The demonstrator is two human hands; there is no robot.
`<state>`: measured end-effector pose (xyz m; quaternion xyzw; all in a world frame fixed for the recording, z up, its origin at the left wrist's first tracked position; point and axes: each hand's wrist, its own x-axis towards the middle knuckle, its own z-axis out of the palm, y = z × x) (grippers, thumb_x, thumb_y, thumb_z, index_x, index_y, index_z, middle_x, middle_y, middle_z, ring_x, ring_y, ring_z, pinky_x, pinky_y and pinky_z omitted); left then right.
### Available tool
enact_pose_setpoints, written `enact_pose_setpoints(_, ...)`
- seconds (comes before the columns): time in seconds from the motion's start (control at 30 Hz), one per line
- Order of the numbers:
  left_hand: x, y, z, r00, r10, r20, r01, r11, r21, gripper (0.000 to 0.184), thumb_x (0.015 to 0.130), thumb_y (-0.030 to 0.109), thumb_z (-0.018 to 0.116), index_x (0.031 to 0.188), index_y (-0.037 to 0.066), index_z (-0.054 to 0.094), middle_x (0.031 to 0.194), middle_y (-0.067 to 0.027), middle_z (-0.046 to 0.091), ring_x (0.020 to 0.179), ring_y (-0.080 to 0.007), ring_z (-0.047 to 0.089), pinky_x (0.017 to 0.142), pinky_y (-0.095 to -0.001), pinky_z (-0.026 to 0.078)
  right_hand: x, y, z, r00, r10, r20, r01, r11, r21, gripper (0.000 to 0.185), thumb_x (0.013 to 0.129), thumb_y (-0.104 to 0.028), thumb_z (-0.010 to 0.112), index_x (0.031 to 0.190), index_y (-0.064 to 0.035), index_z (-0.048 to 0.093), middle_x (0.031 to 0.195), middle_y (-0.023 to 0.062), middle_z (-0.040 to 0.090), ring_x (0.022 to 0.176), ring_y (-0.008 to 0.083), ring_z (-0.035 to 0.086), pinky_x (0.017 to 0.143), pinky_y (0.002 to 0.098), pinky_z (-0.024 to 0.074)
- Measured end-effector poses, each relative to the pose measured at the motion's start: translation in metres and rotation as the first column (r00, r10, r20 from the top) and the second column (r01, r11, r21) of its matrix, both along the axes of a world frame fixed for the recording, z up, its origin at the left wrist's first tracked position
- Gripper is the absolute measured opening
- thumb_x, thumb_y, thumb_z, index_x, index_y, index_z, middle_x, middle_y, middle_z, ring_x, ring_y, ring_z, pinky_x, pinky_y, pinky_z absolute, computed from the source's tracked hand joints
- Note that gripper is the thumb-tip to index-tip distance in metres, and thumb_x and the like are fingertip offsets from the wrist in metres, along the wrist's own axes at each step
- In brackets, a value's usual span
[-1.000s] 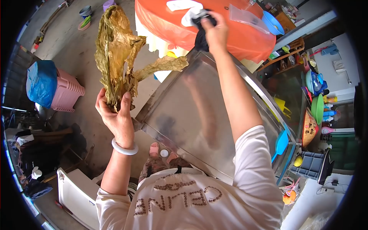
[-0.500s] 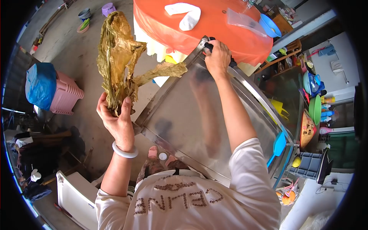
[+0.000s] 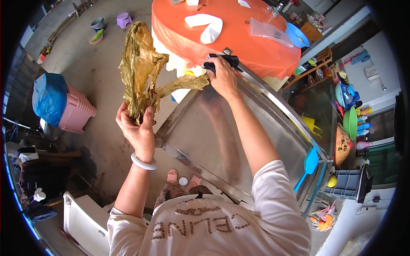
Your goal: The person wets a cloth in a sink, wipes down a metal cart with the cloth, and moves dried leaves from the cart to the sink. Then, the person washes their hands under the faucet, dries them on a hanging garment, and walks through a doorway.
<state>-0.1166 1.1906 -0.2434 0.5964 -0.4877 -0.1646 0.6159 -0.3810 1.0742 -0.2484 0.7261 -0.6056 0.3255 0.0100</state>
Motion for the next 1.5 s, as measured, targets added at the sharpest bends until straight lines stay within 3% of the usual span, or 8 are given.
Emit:
enact_pose_setpoints(0.17, -0.006, 0.007, 0.02, 0.997, -0.016, -0.075, 0.022, 0.997, 0.079, 0.044, 0.079, 0.013, 0.076, 0.11, -0.005, 0.052, 0.131, -0.0136, 0.038, 0.113, -0.0247, 0.048, 0.092, -0.034, 0.045, -0.002, 0.003, 0.006, 1.0, -0.01, -0.024, 0.012, 0.996, 0.092, 0.036, 0.08, -0.012, 0.067, 0.113, -0.0113, 0.052, 0.12, 0.0099, 0.057, 0.117, 0.0311, 0.052, 0.091, 0.0484, 0.0427)
enact_pose_setpoints(0.4, -0.004, 0.005, 0.016, 0.999, 0.003, 0.037, -0.004, 1.0, 0.023, 0.043, 0.077, 0.012, 0.076, 0.106, -0.003, 0.05, 0.131, -0.0159, 0.039, 0.118, -0.0305, 0.043, 0.099, -0.0384, 0.039, 0.001, 0.011, 0.013, 0.996, 0.048, -0.08, -0.037, 0.99, 0.138, 0.032, 0.08, -0.009, 0.066, 0.109, -0.0114, 0.053, 0.11, 0.0057, 0.06, 0.116, 0.0258, 0.053, 0.09, 0.0457, 0.0426)
enact_pose_setpoints(0.7, -0.004, 0.004, 0.013, 0.999, 0.025, 0.021, -0.025, 1.0, 0.008, 0.046, 0.075, 0.013, 0.077, 0.106, -0.004, 0.048, 0.13, -0.0175, 0.04, 0.119, -0.033, 0.043, 0.1, -0.0399, 0.038, 0.007, 0.019, 0.009, 0.995, 0.1, -0.026, -0.096, 0.989, 0.116, 0.032, 0.078, -0.004, 0.066, 0.106, -0.0126, 0.053, 0.11, 0.0044, 0.06, 0.114, 0.0255, 0.054, 0.09, 0.0429, 0.0433)
enact_pose_setpoints(0.8, -0.004, 0.005, 0.011, 0.996, 0.045, 0.073, -0.047, 0.999, 0.023, 0.058, 0.077, 0.017, 0.077, 0.123, -0.007, 0.049, 0.128, -0.0137, 0.042, 0.116, -0.0266, 0.047, 0.099, -0.0335, 0.039, 0.009, 0.019, 0.011, 0.995, 0.099, -0.003, -0.098, 0.991, 0.096, 0.033, 0.076, -0.001, 0.066, 0.105, -0.0114, 0.054, 0.109, 0.0058, 0.062, 0.112, 0.0277, 0.055, 0.091, 0.0416, 0.0447)
enact_pose_setpoints(0.9, -0.004, 0.005, 0.011, 0.995, 0.05, 0.089, -0.052, 0.999, 0.017, 0.058, 0.077, 0.017, 0.077, 0.122, -0.007, 0.049, 0.128, -0.0135, 0.042, 0.115, -0.0266, 0.047, 0.099, -0.0338, 0.039, 0.01, 0.019, 0.01, 0.996, 0.084, -0.012, -0.082, 0.992, 0.097, 0.033, 0.076, -0.001, 0.066, 0.106, -0.0115, 0.054, 0.111, 0.0053, 0.062, 0.113, 0.0273, 0.055, 0.093, 0.0417, 0.0438)
enact_pose_setpoints(1.0, -0.004, 0.006, 0.016, 0.998, 0.031, 0.049, -0.032, 0.999, 0.029, 0.045, 0.074, 0.013, 0.077, 0.104, -0.004, 0.047, 0.131, -0.0172, 0.039, 0.119, -0.033, 0.043, 0.1, -0.0396, 0.038, 0.012, 0.018, 0.01, 0.997, 0.081, -0.012, -0.08, 0.992, 0.098, 0.034, 0.076, -0.001, 0.066, 0.106, -0.0116, 0.054, 0.112, 0.005, 0.062, 0.114, 0.027, 0.054, 0.094, 0.0417, 0.0428)
enact_pose_setpoints(1.17, -0.005, 0.006, 0.017, 1.0, 0.019, 0.019, -0.019, 1.0, 0.021, 0.046, 0.074, 0.014, 0.077, 0.104, -0.003, 0.048, 0.13, -0.017, 0.039, 0.119, -0.0333, 0.043, 0.1, -0.0399, 0.038, 0.007, 0.012, 0.003, 0.997, 0.075, -0.036, -0.069, 0.986, 0.155, 0.036, 0.078, -0.007, 0.067, 0.11, -0.0162, 0.053, 0.116, 0.0023, 0.058, 0.12, 0.0229, 0.05, 0.095, 0.044, 0.0388)
enact_pose_setpoints(1.5, -0.005, 0.006, 0.017, 0.999, 0.021, 0.032, -0.021, 1.0, 0.02, 0.044, 0.074, 0.013, 0.077, 0.103, -0.003, 0.048, 0.13, -0.0175, 0.039, 0.119, -0.0334, 0.043, 0.1, -0.0403, 0.038, 0.011, 0.02, 0.013, 0.998, 0.068, 0.007, -0.069, 0.985, 0.158, 0.035, 0.078, -0.004, 0.066, 0.109, -0.0142, 0.054, 0.115, 0.0037, 0.059, 0.118, 0.0251, 0.051, 0.096, 0.0421, 0.04)
